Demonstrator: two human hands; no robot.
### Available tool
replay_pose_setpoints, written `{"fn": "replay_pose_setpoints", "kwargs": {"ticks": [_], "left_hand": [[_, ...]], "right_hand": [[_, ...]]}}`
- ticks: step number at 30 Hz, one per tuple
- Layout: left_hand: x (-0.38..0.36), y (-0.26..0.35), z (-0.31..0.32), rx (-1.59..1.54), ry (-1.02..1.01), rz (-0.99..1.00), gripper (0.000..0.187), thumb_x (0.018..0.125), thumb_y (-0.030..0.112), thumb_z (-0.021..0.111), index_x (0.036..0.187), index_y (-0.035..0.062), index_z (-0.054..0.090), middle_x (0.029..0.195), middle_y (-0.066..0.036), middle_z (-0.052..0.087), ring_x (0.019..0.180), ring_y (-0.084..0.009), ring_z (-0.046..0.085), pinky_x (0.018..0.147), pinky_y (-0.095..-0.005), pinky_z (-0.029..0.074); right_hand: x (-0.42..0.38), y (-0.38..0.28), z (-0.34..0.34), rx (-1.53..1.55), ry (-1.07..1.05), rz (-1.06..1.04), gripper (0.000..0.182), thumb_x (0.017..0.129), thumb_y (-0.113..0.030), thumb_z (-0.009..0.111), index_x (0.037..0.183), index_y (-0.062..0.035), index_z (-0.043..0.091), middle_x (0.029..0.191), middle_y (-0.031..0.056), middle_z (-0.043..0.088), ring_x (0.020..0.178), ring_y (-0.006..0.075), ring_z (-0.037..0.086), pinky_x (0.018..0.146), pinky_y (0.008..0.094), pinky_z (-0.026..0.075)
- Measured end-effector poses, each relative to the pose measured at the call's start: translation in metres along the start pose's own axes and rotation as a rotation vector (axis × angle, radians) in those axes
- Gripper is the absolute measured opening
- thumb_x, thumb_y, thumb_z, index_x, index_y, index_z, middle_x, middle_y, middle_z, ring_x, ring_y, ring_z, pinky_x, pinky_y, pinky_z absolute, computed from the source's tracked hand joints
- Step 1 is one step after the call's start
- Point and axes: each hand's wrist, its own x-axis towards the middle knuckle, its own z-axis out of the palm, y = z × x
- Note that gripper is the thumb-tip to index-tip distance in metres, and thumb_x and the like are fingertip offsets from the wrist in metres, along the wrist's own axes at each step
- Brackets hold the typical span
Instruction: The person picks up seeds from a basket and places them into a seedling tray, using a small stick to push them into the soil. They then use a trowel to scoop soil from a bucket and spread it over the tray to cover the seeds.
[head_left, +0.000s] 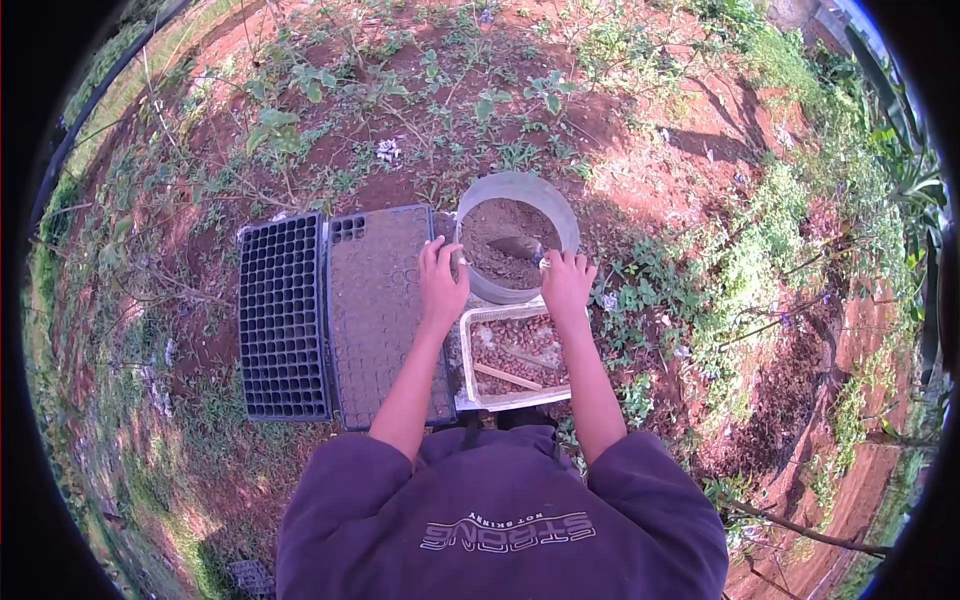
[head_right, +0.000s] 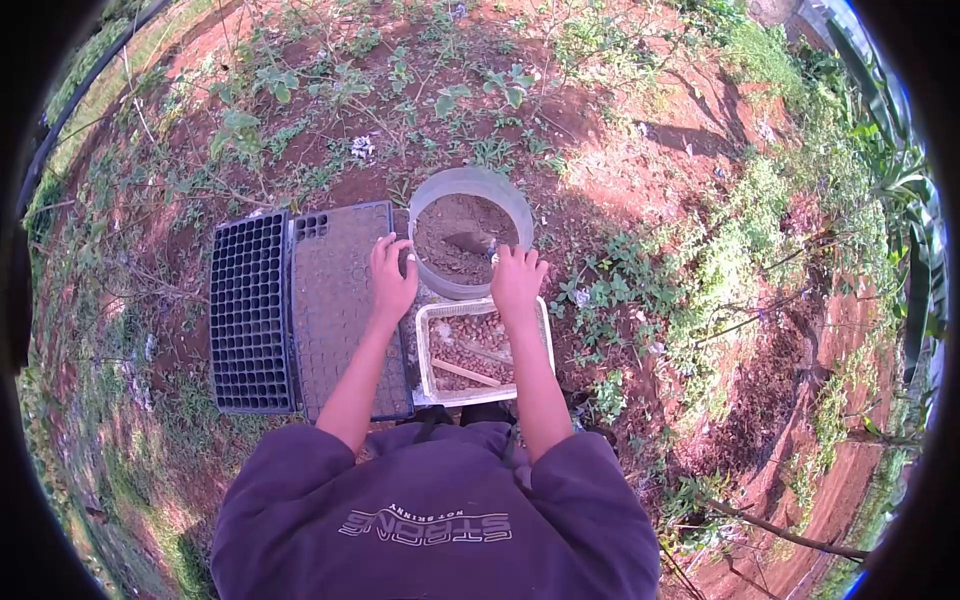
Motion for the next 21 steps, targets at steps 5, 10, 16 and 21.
{"fn": "replay_pose_setpoints", "kwargs": {"ticks": [5,10,16,21], "left_hand": [[0.026,0.012,0.03,0.076,0.015,0.034,0.056,0.084,0.012,0.057,0.134,0.0029,0.035,0.137,-0.024,0.036,0.131,-0.0446,0.031,0.11,-0.0511,0.026],[0.04,0.016,0.058,0.159,0.022,-0.055,0.069,0.083,0.013,0.057,0.143,0.0027,0.025,0.145,-0.024,0.028,0.136,-0.0404,0.026,0.112,-0.0497,0.024],[0.041,0.024,0.058,0.373,-0.063,-0.159,0.077,0.085,0.019,0.054,0.149,0.0045,0.013,0.153,-0.018,0.02,0.143,-0.0353,0.018,0.115,-0.0493,0.019],[0.039,0.026,0.06,0.437,-0.073,-0.228,0.08,0.085,0.022,0.054,0.148,-0.0002,0.01,0.154,-0.02,0.017,0.144,-0.0349,0.013,0.115,-0.0482,0.018]], "right_hand": [[0.017,0.015,0.0,-0.119,-0.082,-0.228,0.026,0.078,-0.029,0.07,0.097,-0.0101,0.064,0.091,0.0091,0.064,0.094,0.0273,0.056,0.079,0.0422,0.038],[0.054,0.024,-0.021,-0.112,-0.217,-0.452,0.028,0.084,-0.034,0.063,0.091,-0.0071,0.064,0.085,0.011,0.065,0.089,0.0289,0.059,0.078,0.0413,0.043],[0.074,0.033,-0.064,-0.08,-0.221,-0.613,0.029,0.088,-0.036,0.06,0.086,-0.0073,0.063,0.076,0.0101,0.066,0.078,0.0277,0.066,0.073,0.0399,0.049],[0.098,0.051,-0.074,0.005,-0.22,-0.518,0.03,0.089,-0.036,0.058,0.086,-0.0061,0.063,0.07,0.0135,0.065,0.065,0.0318,0.066,0.058,0.043,0.052]]}}
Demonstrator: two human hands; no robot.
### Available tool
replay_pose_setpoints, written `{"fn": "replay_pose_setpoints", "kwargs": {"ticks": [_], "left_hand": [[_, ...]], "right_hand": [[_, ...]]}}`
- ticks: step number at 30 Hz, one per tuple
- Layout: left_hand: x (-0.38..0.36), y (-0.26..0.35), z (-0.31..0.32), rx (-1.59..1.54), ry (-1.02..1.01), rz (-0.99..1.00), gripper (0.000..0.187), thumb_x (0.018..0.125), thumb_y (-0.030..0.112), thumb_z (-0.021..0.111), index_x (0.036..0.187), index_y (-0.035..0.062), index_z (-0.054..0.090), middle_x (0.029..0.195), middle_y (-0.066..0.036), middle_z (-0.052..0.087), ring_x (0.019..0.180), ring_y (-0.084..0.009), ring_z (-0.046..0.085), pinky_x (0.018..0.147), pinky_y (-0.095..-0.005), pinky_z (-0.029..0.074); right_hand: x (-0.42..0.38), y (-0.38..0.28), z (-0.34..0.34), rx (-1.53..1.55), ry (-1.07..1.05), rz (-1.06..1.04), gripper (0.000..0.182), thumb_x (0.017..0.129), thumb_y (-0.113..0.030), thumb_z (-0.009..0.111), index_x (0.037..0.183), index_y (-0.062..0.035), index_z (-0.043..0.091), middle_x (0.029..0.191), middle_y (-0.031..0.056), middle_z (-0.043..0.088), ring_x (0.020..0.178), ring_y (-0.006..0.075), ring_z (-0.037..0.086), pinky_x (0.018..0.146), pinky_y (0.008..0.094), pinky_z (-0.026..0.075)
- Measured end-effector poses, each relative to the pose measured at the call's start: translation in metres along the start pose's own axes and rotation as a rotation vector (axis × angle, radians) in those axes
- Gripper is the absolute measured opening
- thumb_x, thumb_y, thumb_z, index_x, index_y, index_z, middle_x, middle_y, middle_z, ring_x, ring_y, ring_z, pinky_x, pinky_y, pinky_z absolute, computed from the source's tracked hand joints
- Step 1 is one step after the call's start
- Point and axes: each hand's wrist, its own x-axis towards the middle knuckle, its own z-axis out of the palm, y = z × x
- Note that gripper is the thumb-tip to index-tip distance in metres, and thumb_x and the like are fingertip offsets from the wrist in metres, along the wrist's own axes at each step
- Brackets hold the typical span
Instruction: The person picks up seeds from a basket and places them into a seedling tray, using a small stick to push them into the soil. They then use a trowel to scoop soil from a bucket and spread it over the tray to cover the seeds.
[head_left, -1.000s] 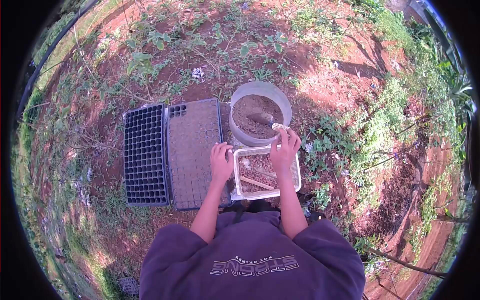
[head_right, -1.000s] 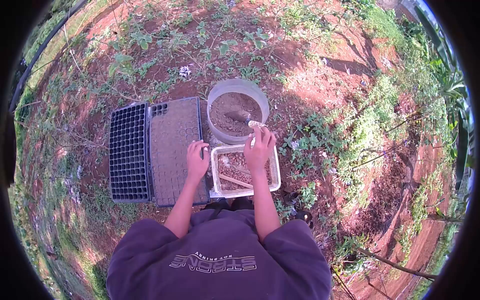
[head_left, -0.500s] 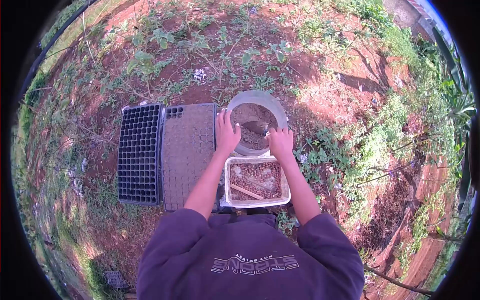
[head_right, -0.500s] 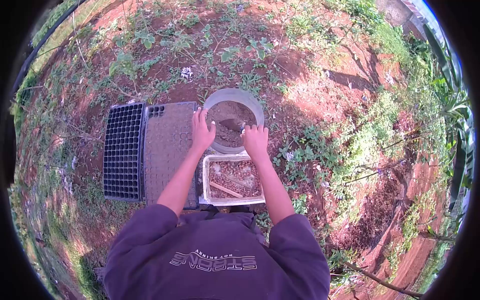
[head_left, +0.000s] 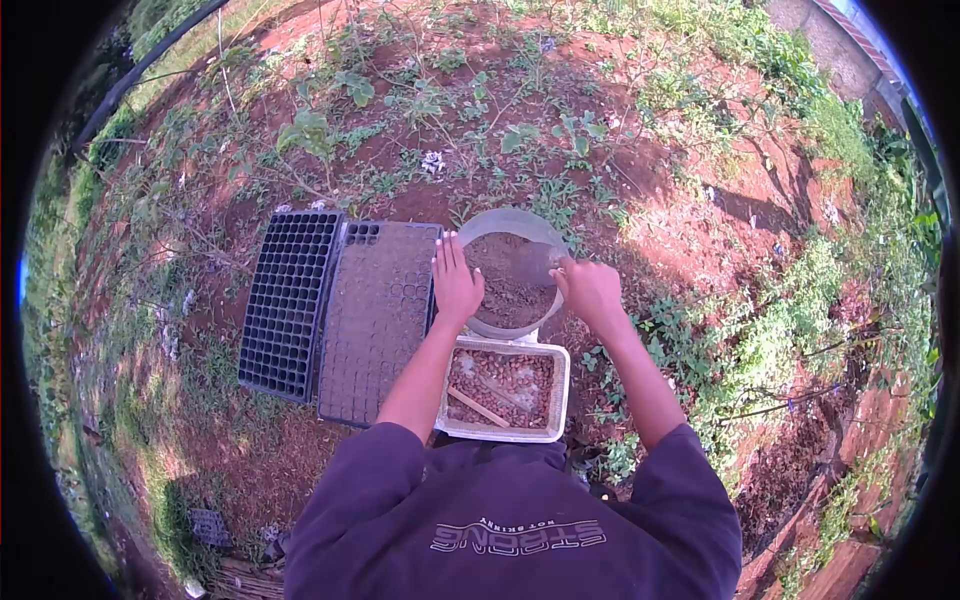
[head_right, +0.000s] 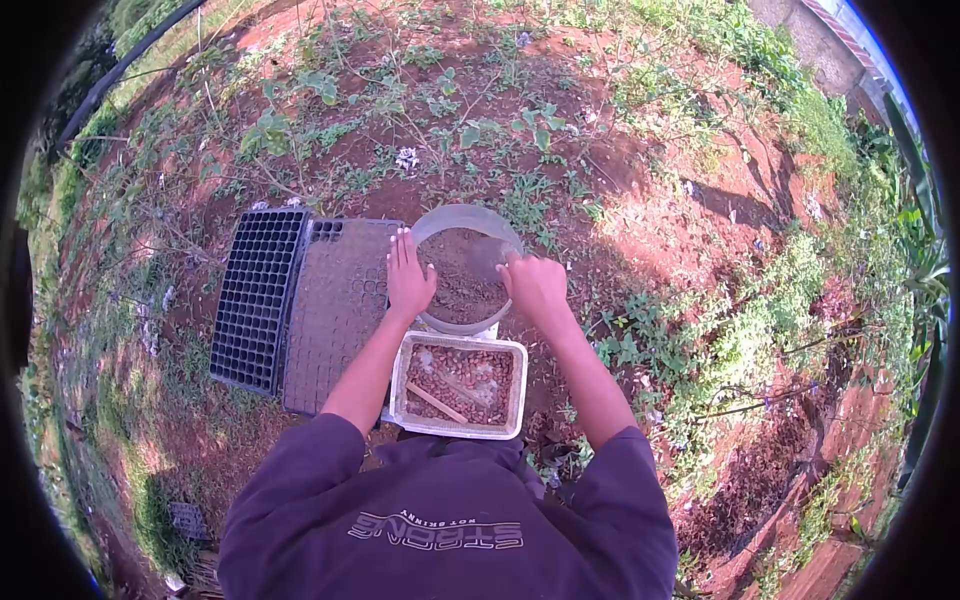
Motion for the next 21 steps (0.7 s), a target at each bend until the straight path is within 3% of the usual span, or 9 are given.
{"fn": "replay_pose_setpoints", "kwargs": {"ticks": [5,15,17,21], "left_hand": [[0.0,-0.004,0.007,0.053,0.04,0.036,0.083,0.083,0.021,0.057,0.148,-0.0019,0.01,0.152,-0.021,0.02,0.141,-0.0387,0.019,0.114,-0.0497,0.022],[0.001,-0.004,0.004,0.031,-0.009,0.038,0.084,0.083,0.02,0.057,0.147,-0.0039,0.009,0.151,-0.023,0.02,0.141,-0.0397,0.018,0.115,-0.0463,0.021],[0.0,-0.005,0.005,0.023,-0.01,0.042,0.084,0.082,0.02,0.058,0.147,-0.0041,0.009,0.151,-0.023,0.021,0.141,-0.0405,0.019,0.115,-0.0458,0.021],[-0.001,-0.006,0.005,-0.033,0.025,0.076,0.083,0.082,0.019,0.058,0.146,-0.0055,0.011,0.149,-0.025,0.023,0.139,-0.0435,0.021,0.115,-0.0454,0.021]], "right_hand": [[0.018,0.007,0.009,0.066,0.05,0.23,0.029,0.087,-0.035,0.06,0.083,-0.0059,0.066,0.068,0.0173,0.065,0.064,0.0348,0.066,0.06,0.0453,0.053],[0.028,-0.01,0.056,0.087,0.072,0.317,0.031,0.087,-0.034,0.06,0.079,-0.0048,0.069,0.074,0.0188,0.067,0.069,0.036,0.068,0.064,0.0459,0.054],[0.027,-0.007,0.066,0.24,0.031,0.51,0.032,0.081,-0.038,0.066,0.087,-0.0073,0.072,0.08,0.0197,0.069,0.078,0.0366,0.068,0.073,0.0451,0.054],[0.016,-0.011,0.062,0.335,-0.133,0.559,0.039,0.075,-0.043,0.071,0.09,-0.0072,0.073,0.082,0.0195,0.069,0.082,0.0352,0.068,0.079,0.0427,0.053]]}}
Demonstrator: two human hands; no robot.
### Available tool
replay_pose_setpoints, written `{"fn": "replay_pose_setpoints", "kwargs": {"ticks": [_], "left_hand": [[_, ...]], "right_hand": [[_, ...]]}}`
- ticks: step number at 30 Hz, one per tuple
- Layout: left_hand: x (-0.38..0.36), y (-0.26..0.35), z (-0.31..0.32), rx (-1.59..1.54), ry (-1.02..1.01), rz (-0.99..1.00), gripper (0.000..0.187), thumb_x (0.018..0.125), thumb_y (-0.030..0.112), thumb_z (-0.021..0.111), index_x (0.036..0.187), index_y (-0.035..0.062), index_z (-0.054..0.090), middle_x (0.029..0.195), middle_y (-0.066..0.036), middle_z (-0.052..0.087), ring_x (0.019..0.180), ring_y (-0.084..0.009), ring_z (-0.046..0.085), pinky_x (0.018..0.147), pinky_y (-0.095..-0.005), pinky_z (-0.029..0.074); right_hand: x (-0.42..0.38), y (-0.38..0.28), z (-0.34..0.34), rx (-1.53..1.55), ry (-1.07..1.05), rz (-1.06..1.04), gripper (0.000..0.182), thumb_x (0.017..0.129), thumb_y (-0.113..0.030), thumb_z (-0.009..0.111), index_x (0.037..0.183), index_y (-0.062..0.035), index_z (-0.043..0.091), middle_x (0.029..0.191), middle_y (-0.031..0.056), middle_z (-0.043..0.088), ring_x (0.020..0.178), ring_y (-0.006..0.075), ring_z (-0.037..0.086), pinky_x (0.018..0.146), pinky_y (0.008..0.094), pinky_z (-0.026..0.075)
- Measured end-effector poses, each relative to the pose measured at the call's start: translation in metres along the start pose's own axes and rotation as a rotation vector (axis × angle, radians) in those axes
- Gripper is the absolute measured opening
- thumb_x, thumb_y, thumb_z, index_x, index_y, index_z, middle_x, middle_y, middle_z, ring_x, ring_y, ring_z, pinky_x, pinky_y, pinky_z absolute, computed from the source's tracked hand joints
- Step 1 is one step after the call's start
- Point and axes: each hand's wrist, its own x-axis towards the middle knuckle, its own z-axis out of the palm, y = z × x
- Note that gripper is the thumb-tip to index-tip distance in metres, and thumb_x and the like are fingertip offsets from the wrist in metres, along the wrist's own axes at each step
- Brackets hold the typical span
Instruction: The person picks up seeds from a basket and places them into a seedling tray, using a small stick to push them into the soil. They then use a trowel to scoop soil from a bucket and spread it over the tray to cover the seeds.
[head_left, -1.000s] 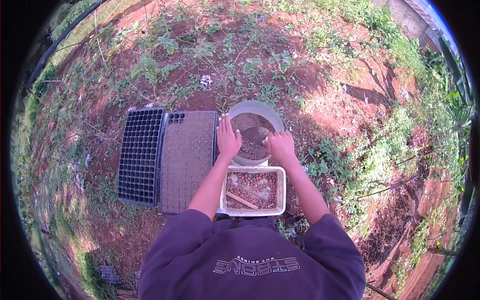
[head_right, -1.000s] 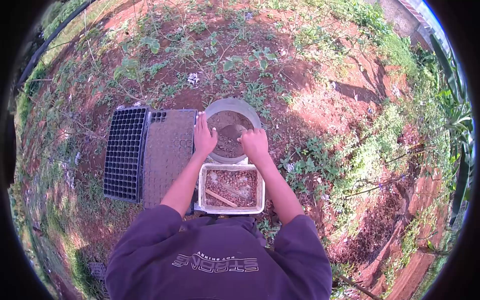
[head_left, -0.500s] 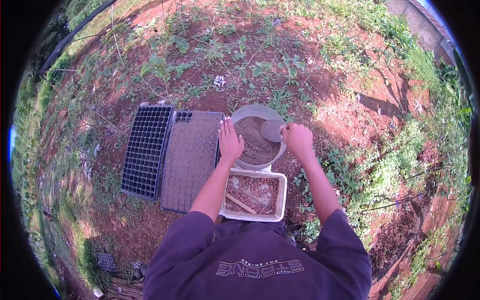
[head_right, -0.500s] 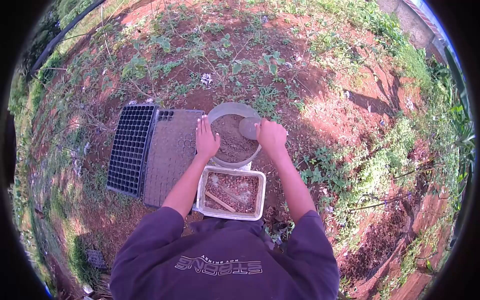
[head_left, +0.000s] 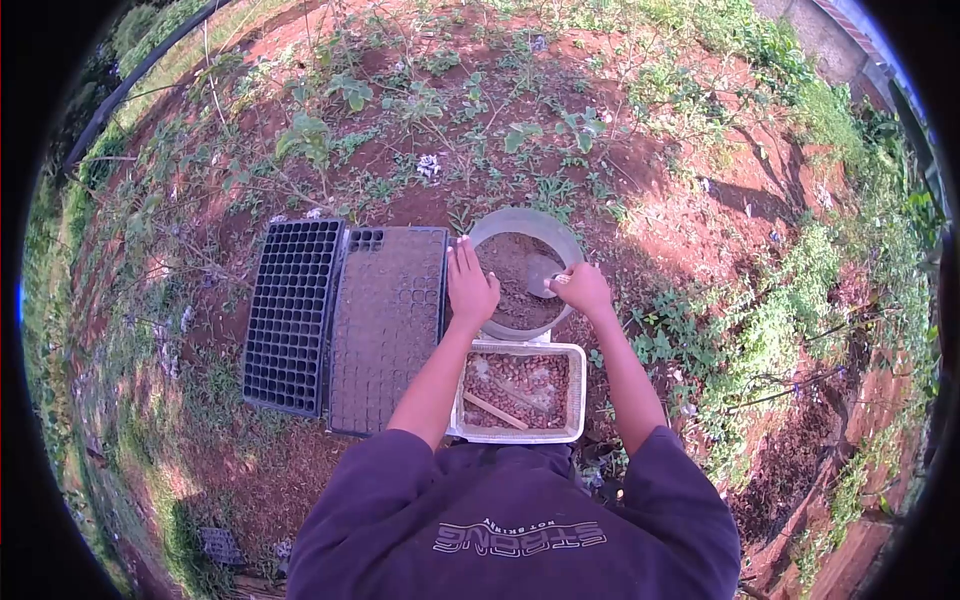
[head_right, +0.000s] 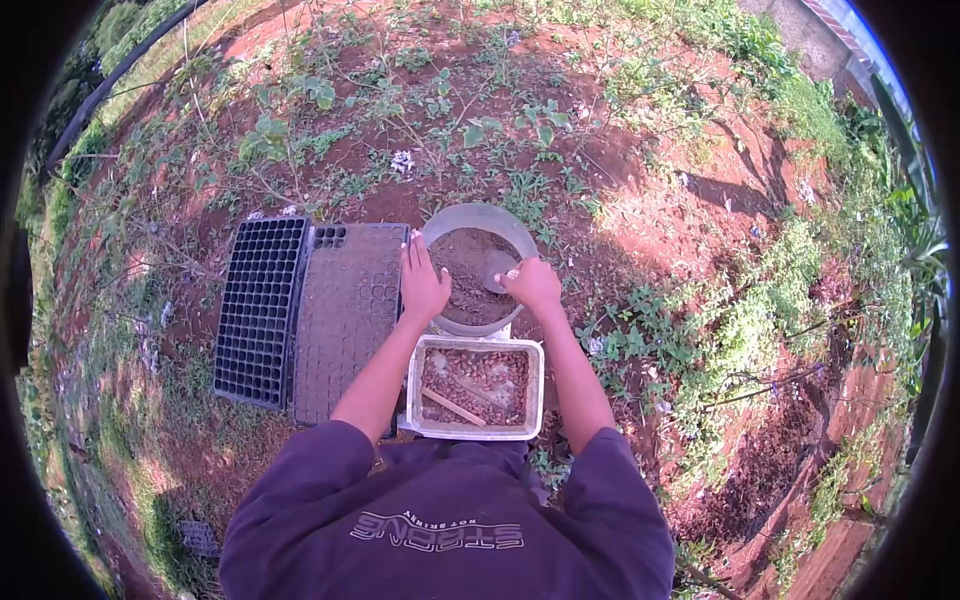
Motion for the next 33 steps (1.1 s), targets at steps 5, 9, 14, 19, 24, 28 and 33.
{"fn": "replay_pose_setpoints", "kwargs": {"ticks": [5,9,14,19,24,28,33], "left_hand": [[0.001,-0.002,0.004,-0.042,0.035,0.033,0.083,0.082,0.019,0.058,0.145,-0.0074,0.012,0.148,-0.027,0.024,0.137,-0.0454,0.023,0.115,-0.0457,0.021],[0.0,-0.001,0.001,-0.047,0.017,0.009,0.082,0.082,0.019,0.058,0.145,-0.0071,0.013,0.148,-0.026,0.025,0.136,-0.0459,0.024,0.114,-0.0461,0.022],[-0.002,-0.004,0.0,-0.036,-0.015,0.016,0.081,0.082,0.017,0.057,0.146,-0.0056,0.013,0.149,-0.025,0.024,0.136,-0.0459,0.024,0.114,-0.0464,0.023],[-0.003,-0.004,0.002,-0.075,-0.007,0.018,0.08,0.082,0.017,0.057,0.145,-0.0059,0.013,0.148,-0.025,0.024,0.136,-0.0461,0.025,0.114,-0.0468,0.023],[-0.002,-0.005,0.004,-0.069,-0.009,0.024,0.082,0.083,0.018,0.057,0.145,-0.0063,0.011,0.149,-0.025,0.023,0.136,-0.044,0.025,0.115,-0.0454,0.022],[-0.003,-0.006,0.005,-0.069,0.035,0.037,0.08,0.081,0.016,0.057,0.145,-0.0071,0.015,0.145,-0.027,0.029,0.133,-0.0471,0.029,0.111,-0.0479,0.028],[-0.004,-0.005,0.004,-0.097,0.039,0.035,0.079,0.081,0.016,0.055,0.145,-0.0058,0.015,0.144,-0.027,0.029,0.133,-0.0467,0.029,0.111,-0.0484,0.029]], "right_hand": [[-0.003,0.004,0.017,0.105,-0.132,0.037,0.042,0.072,-0.042,0.073,0.087,-0.0032,0.074,0.079,0.0185,0.07,0.081,0.0312,0.069,0.079,0.039,0.053],[-0.011,-0.001,0.013,0.336,-0.289,0.092,0.041,0.073,-0.04,0.072,0.088,-0.0021,0.074,0.076,0.0171,0.07,0.077,0.0299,0.07,0.077,0.0389,0.053],[-0.032,-0.006,0.021,0.254,-0.031,0.036,0.03,0.075,-0.033,0.069,0.093,-0.009,0.074,0.081,0.0153,0.07,0.076,0.0317,0.069,0.073,0.0393,0.054],[-0.038,-0.015,0.022,-0.114,0.144,-0.243,0.033,0.078,-0.029,0.068,0.105,-0.0116,0.069,0.083,0.0138,0.068,0.075,0.0326,0.067,0.068,0.0424,0.054],[-0.037,-0.011,0.02,-0.205,0.218,-0.461,0.036,0.079,-0.028,0.066,0.112,-0.0128,0.064,0.085,0.0128,0.066,0.071,0.0343,0.066,0.064,0.0447,0.053],[-0.041,-0.023,0.008,-0.212,0.253,-0.352,0.031,0.079,-0.028,0.066,0.106,-0.0117,0.066,0.082,0.0146,0.066,0.071,0.0343,0.066,0.064,0.0448,0.053],[-0.055,-0.049,-0.035,-0.271,0.188,-0.143,0.025,0.078,-0.027,0.065,0.083,-0.0033,0.07,0.073,0.0199,0.067,0.071,0.0347,0.068,0.066,0.0427,0.055]]}}
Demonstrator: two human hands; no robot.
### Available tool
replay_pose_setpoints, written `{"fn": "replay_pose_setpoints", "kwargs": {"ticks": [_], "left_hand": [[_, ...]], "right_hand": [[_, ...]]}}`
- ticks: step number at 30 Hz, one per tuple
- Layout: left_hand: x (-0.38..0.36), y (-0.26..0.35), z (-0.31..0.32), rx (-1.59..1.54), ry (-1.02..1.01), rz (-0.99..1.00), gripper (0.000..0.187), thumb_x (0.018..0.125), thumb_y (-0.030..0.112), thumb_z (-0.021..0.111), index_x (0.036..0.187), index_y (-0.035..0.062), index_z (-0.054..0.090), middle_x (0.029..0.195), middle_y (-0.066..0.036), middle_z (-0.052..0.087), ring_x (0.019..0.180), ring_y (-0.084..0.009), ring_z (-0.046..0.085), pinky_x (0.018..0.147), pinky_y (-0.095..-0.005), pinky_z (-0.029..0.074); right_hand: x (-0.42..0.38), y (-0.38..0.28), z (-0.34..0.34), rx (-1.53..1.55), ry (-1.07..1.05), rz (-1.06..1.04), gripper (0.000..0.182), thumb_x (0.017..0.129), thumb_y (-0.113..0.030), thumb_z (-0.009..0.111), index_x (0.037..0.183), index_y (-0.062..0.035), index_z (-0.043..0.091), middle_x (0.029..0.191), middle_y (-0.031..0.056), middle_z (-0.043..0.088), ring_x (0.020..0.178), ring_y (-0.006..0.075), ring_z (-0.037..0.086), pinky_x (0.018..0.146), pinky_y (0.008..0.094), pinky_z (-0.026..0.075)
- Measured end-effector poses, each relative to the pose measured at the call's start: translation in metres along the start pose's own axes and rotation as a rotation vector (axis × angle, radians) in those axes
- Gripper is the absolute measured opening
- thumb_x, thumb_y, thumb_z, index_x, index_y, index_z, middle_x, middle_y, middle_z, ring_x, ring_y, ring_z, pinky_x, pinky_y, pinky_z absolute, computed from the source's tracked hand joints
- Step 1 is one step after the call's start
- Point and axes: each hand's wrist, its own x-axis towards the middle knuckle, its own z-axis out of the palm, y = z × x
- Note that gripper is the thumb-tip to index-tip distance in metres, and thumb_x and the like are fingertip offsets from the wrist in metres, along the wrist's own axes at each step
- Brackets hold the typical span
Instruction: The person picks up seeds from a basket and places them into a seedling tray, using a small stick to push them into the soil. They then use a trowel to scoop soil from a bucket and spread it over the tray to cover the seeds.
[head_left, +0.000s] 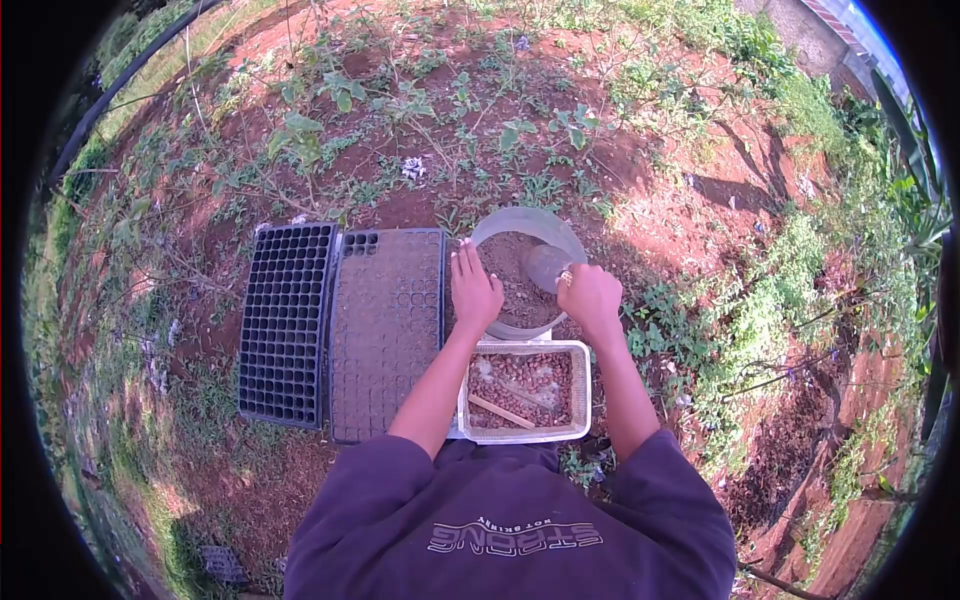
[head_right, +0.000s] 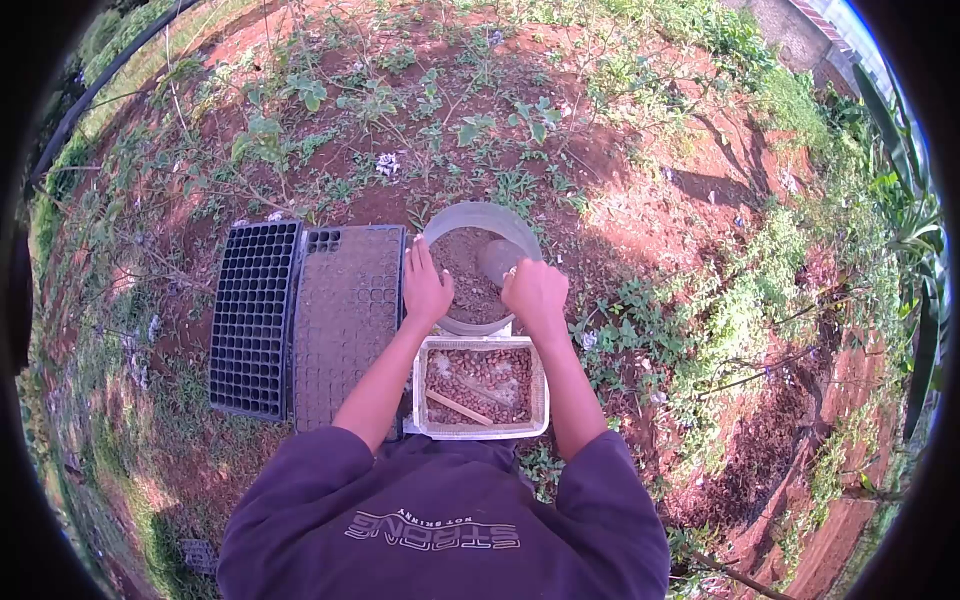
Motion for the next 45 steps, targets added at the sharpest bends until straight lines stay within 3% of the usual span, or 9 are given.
{"fn": "replay_pose_setpoints", "kwargs": {"ticks": [13,16,18,21,25,29,31,41,45], "left_hand": [[0.003,0.004,-0.006,-0.025,-0.019,-0.027,0.079,0.08,0.015,0.056,0.145,-0.0051,0.015,0.144,-0.027,0.029,0.133,-0.0459,0.029,0.111,-0.0476,0.028],[0.002,0.005,-0.006,-0.039,-0.03,-0.045,0.08,0.08,0.014,0.057,0.145,-0.0052,0.014,0.144,-0.027,0.029,0.132,-0.0454,0.03,0.111,-0.0477,0.028],[0.004,0.006,-0.006,-0.073,0.018,-0.033,0.081,0.079,0.013,0.06,0.144,-0.0054,0.016,0.139,-0.028,0.034,0.127,-0.0439,0.035,0.109,-0.0481,0.03],[0.004,0.008,-0.006,-0.063,0.018,-0.053,0.081,0.078,0.012,0.06,0.144,-0.0051,0.016,0.138,-0.028,0.035,0.126,-0.0433,0.036,0.108,-0.048,0.031],[0.004,0.009,-0.007,-0.072,0.018,-0.05,0.081,0.078,0.013,0.06,0.144,-0.0045,0.016,0.138,-0.028,0.035,0.127,-0.0427,0.036,0.108,-0.0477,0.031],[0.005,0.009,-0.007,-0.092,-0.014,-0.075,0.08,0.079,0.012,0.058,0.144,-0.0042,0.016,0.141,-0.026,0.032,0.129,-0.043,0.033,0.11,-0.0468,0.029],[0.005,0.009,-0.007,-0.086,-0.01,-0.073,0.079,0.078,0.012,0.058,0.144,-0.0039,0.016,0.141,-0.026,0.032,0.129,-0.043,0.033,0.11,-0.0468,0.029],[0.005,0.009,-0.006,-0.079,0.022,-0.049,0.079,0.077,0.012,0.058,0.143,-0.004,0.018,0.14,-0.026,0.034,0.127,-0.0433,0.035,0.109,-0.0471,0.03],[0.007,0.011,-0.01,-0.089,0.014,-0.055,0.079,0.077,0.012,0.058,0.143,-0.0043,0.018,0.139,-0.026,0.034,0.126,-0.0431,0.036,0.108,-0.0473,0.031]], "right_hand": [[0.033,-0.001,0.032,-0.059,-0.067,-0.065,0.028,0.076,-0.03,0.068,0.075,-0.0025,0.069,0.075,0.0178,0.068,0.073,0.0345,0.069,0.065,0.0418,0.055],[0.04,0.012,0.066,0.113,-0.071,-0.003,0.032,0.077,-0.034,0.068,0.081,-0.0025,0.072,0.079,0.0191,0.069,0.077,0.0344,0.069,0.07,0.0412,0.055],[0.044,0.024,0.08,0.559,-0.295,0.305,0.037,0.077,-0.038,0.067,0.09,-0.0037,0.073,0.086,0.0199,0.069,0.081,0.0344,0.069,0.075,0.0411,0.054],[0.032,0.024,0.088,0.617,-0.289,0.357,0.04,0.078,-0.041,0.066,0.098,-0.006,0.073,0.087,0.0191,0.07,0.084,0.0333,0.069,0.078,0.0413,0.053],[0.018,0.009,0.081,0.385,-0.056,0.188,0.036,0.079,-0.037,0.065,0.098,-0.007,0.073,0.074,0.0183,0.068,0.071,0.0333,0.068,0.069,0.0423,0.054],[0.006,-0.003,0.068,0.258,-0.07,0.062,0.035,0.08,-0.034,0.064,0.103,-0.0083,0.071,0.08,0.0205,0.068,0.075,0.0366,0.067,0.07,0.046,0.054],[-0.002,-0.007,0.071,0.223,0.024,-0.101,0.026,0.081,-0.028,0.063,0.09,-0.0037,0.067,0.074,0.0182,0.067,0.067,0.0362,0.067,0.061,0.0458,0.054],[0.006,-0.018,0.09,0.242,-0.012,0.01,0.032,0.081,-0.031,0.065,0.086,0.0002,0.067,0.075,0.0215,0.067,0.07,0.0373,0.067,0.065,0.045,0.055],[0.002,-0.013,0.073,0.265,-0.147,0.139,0.031,0.079,-0.031,0.065,0.098,-0.007,0.071,0.08,0.0193,0.068,0.074,0.0371,0.067,0.069,0.0464,0.054]]}}
